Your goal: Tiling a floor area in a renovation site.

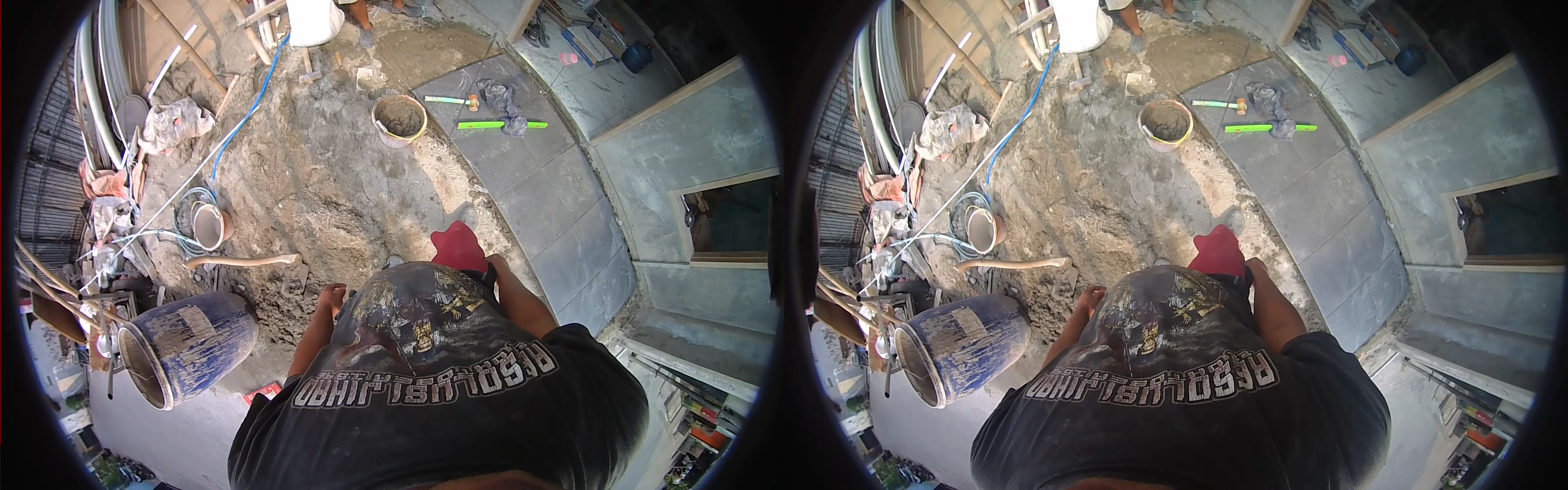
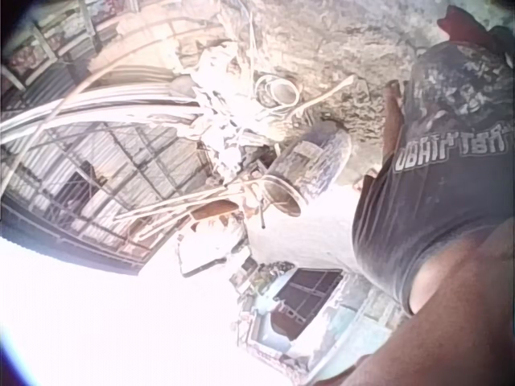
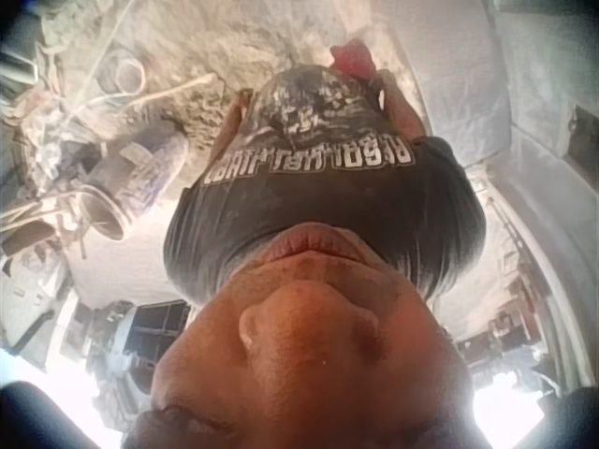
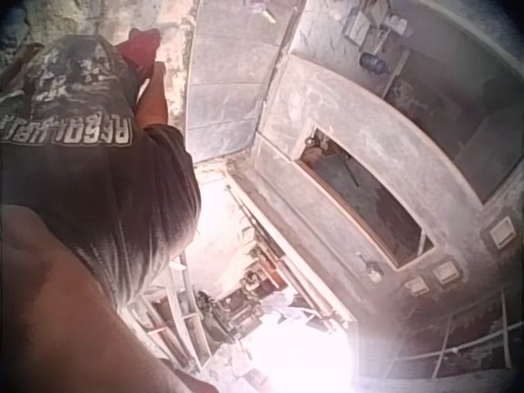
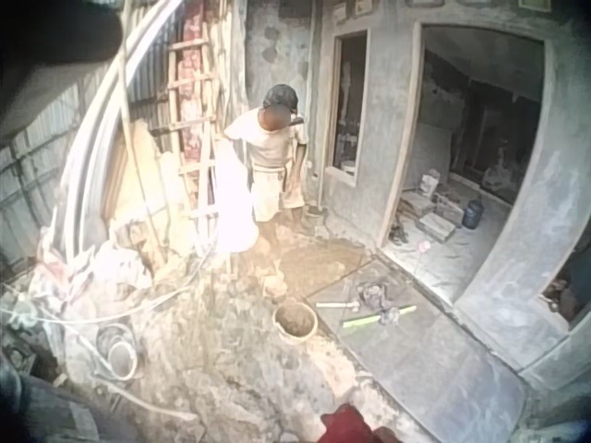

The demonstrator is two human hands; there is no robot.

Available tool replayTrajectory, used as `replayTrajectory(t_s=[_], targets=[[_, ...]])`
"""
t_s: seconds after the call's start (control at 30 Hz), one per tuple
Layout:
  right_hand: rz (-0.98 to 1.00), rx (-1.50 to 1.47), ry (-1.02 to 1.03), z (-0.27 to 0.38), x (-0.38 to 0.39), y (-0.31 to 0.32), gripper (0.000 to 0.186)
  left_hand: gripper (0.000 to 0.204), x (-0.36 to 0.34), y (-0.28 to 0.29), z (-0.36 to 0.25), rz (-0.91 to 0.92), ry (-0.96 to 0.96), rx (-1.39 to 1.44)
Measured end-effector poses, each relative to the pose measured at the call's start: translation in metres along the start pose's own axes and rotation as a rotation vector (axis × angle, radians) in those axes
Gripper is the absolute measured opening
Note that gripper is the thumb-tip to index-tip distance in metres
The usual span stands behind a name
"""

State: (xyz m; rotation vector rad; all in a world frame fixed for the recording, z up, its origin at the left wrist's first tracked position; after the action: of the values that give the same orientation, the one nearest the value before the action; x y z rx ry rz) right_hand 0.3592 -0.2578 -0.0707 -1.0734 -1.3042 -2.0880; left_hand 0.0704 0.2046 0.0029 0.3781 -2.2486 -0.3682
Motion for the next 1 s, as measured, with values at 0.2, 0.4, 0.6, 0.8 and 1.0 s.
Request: replayTrajectory(t_s=[0.2,0.4,0.6,0.8,1.0], targets=[[-0.011,0.180,0.116,0.006,-0.001,-0.001,0.035,0.022,0.001,-0.001,0.003,-0.002,0.003,0.027],[0.004,-0.063,0.094,-0.009,-0.015,-0.005,0.031,0.021,0.006,0.005,-0.011,-0.035,0.065,0.038],[-0.009,-0.180,0.027,-0.020,-0.024,-0.011,0.028,0.022,0.002,0.009,-0.023,-0.009,-0.007,0.012],[-0.057,-0.127,0.220,-0.019,-0.033,-0.013,0.029,0.023,0.001,0.011,-0.025,-0.038,-0.014,0.060],[-0.025,-0.210,0.088,0.001,0.003,-0.001,0.029,0.024,0.010,0.005,-0.020,-0.017,0.050,0.060]])
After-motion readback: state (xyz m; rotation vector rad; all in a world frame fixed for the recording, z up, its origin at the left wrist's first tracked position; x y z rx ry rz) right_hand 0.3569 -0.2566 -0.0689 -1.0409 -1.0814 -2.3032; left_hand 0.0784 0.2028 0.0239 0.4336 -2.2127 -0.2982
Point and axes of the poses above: each hand's wrist, its own x-axis away from the middle knuckle, its own y-axis out of the back of the hand, z = x × y, the point moved 7 cm from there along -x, towards the middle knuckle, and after that the axes turned 2 degrees about -z, right-handed, at the moved point
